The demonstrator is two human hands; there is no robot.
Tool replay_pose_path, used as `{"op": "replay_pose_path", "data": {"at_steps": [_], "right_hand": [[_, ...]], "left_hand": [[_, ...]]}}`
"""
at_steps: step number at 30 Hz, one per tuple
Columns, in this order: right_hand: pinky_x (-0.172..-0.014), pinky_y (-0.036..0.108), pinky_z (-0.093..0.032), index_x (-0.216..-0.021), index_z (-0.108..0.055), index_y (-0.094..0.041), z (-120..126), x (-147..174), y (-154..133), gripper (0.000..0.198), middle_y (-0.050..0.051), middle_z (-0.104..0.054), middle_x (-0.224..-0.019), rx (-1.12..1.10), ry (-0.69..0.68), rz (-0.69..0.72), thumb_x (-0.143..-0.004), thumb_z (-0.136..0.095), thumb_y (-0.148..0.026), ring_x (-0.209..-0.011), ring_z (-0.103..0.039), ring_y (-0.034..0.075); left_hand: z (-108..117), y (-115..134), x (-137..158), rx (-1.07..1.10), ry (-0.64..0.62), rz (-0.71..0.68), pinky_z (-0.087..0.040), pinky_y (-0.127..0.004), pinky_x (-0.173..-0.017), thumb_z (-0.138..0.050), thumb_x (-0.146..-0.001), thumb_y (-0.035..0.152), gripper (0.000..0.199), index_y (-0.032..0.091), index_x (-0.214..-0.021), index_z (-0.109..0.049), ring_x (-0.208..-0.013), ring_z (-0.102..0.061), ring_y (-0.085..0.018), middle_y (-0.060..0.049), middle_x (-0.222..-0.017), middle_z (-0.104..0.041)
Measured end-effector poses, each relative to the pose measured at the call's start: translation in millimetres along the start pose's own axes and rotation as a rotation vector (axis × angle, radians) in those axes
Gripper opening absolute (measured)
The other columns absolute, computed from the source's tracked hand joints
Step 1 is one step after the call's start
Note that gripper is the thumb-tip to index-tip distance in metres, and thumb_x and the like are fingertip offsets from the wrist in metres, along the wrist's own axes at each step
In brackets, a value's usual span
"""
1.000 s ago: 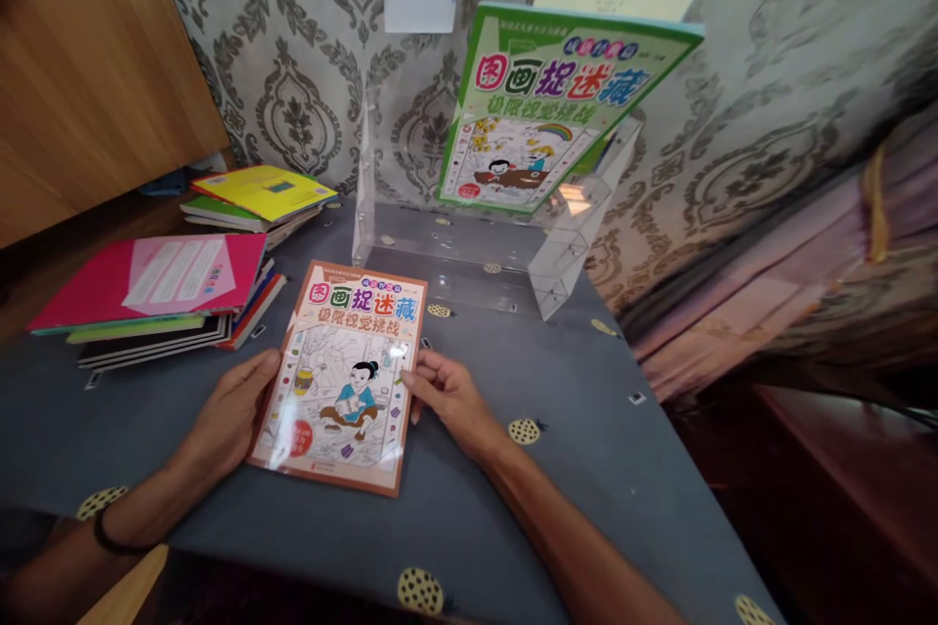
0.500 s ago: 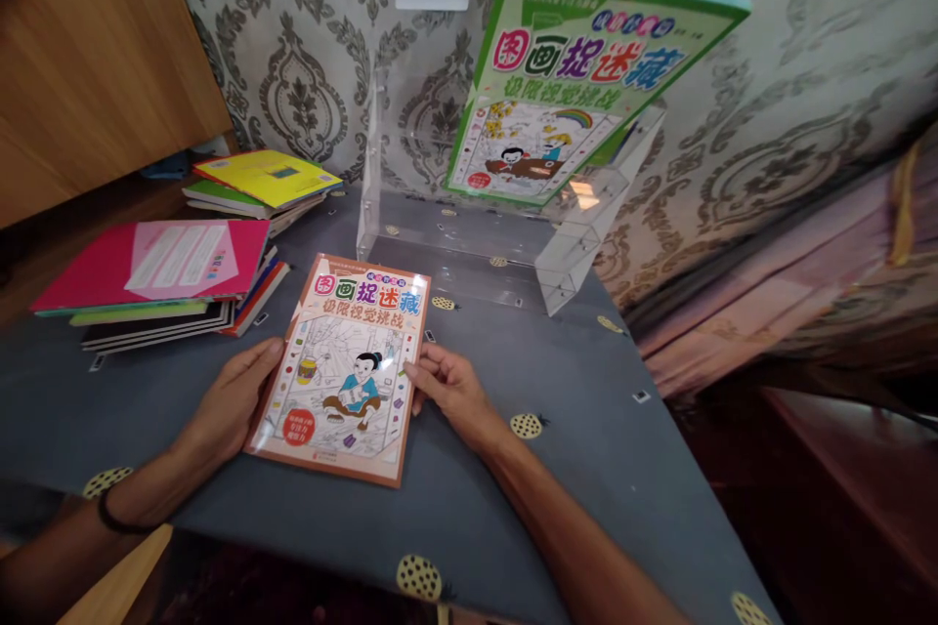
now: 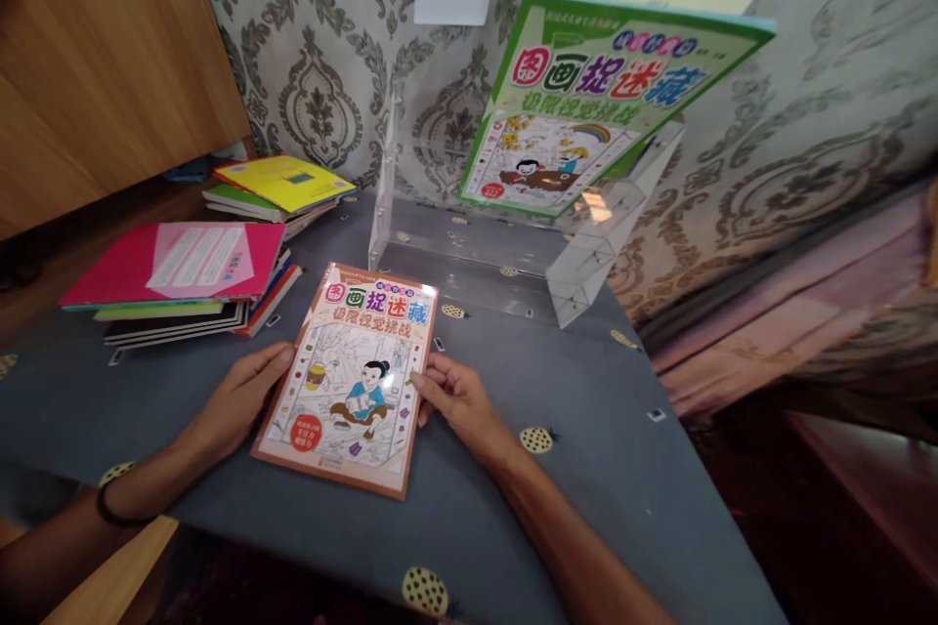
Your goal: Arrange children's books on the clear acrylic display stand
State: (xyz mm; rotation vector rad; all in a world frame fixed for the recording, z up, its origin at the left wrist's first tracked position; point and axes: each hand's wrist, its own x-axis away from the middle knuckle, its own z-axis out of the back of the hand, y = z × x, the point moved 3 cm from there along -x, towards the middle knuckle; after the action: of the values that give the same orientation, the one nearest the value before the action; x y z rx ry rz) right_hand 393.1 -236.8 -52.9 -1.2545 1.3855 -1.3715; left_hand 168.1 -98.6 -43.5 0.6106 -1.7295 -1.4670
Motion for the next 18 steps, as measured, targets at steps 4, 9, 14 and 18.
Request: {"op": "replay_pose_path", "data": {"at_steps": [4, 9, 14, 18], "right_hand": [[-0.053, 0.023, -0.051, -0.103, -0.070, -0.017, -0.9, -0.1, 0.2, 0.046, 0.004, -0.073, -0.079, 0.020, -0.001, -0.014, -0.081, -0.078, -0.056, -0.061, -0.062, 0.012], [-0.053, 0.024, -0.052, -0.102, -0.070, -0.017, -1.3, 0.1, -0.2, 0.047, 0.003, -0.072, -0.076, 0.034, 0.003, -0.023, -0.081, -0.077, -0.059, -0.058, -0.061, 0.012], [-0.052, 0.024, -0.053, -0.100, -0.066, -0.018, -1.1, 0.0, 1.9, 0.049, 0.000, -0.071, -0.071, 0.038, -0.010, -0.064, -0.079, -0.079, -0.059, -0.057, -0.063, 0.013], [-0.050, 0.024, -0.053, -0.097, -0.059, -0.019, -1.9, -1.7, 5.1, 0.054, -0.002, -0.069, -0.065, 0.076, 0.028, -0.107, -0.074, -0.081, -0.062, -0.052, -0.064, 0.012]], "left_hand": [[2.0, 4.3, 0.5, -0.079, -0.026, -0.041, -0.050, -0.026, -0.061, -0.070, -0.070, 0.076, 0.057, 0.020, -0.074, -0.063, -0.063, -0.059, -0.018, 0.000, -0.068, -0.068], [4.2, 7.7, 0.1, -0.201, -0.038, -0.122, -0.048, -0.027, -0.062, -0.062, -0.079, 0.072, 0.052, 0.020, -0.076, -0.064, -0.066, -0.059, -0.019, -0.001, -0.069, -0.066], [13.5, 13.3, -2.5, -0.517, -0.078, -0.264, -0.042, -0.028, -0.060, -0.046, -0.091, 0.061, 0.045, 0.022, -0.070, -0.054, -0.062, -0.056, -0.019, -0.002, -0.066, -0.063], [23.4, 19.6, -3.9, -1.039, -0.011, -0.356, -0.035, -0.031, -0.060, -0.039, -0.096, 0.046, 0.036, 0.023, -0.072, -0.054, -0.061, -0.057, -0.022, -0.004, -0.065, -0.062]]}}
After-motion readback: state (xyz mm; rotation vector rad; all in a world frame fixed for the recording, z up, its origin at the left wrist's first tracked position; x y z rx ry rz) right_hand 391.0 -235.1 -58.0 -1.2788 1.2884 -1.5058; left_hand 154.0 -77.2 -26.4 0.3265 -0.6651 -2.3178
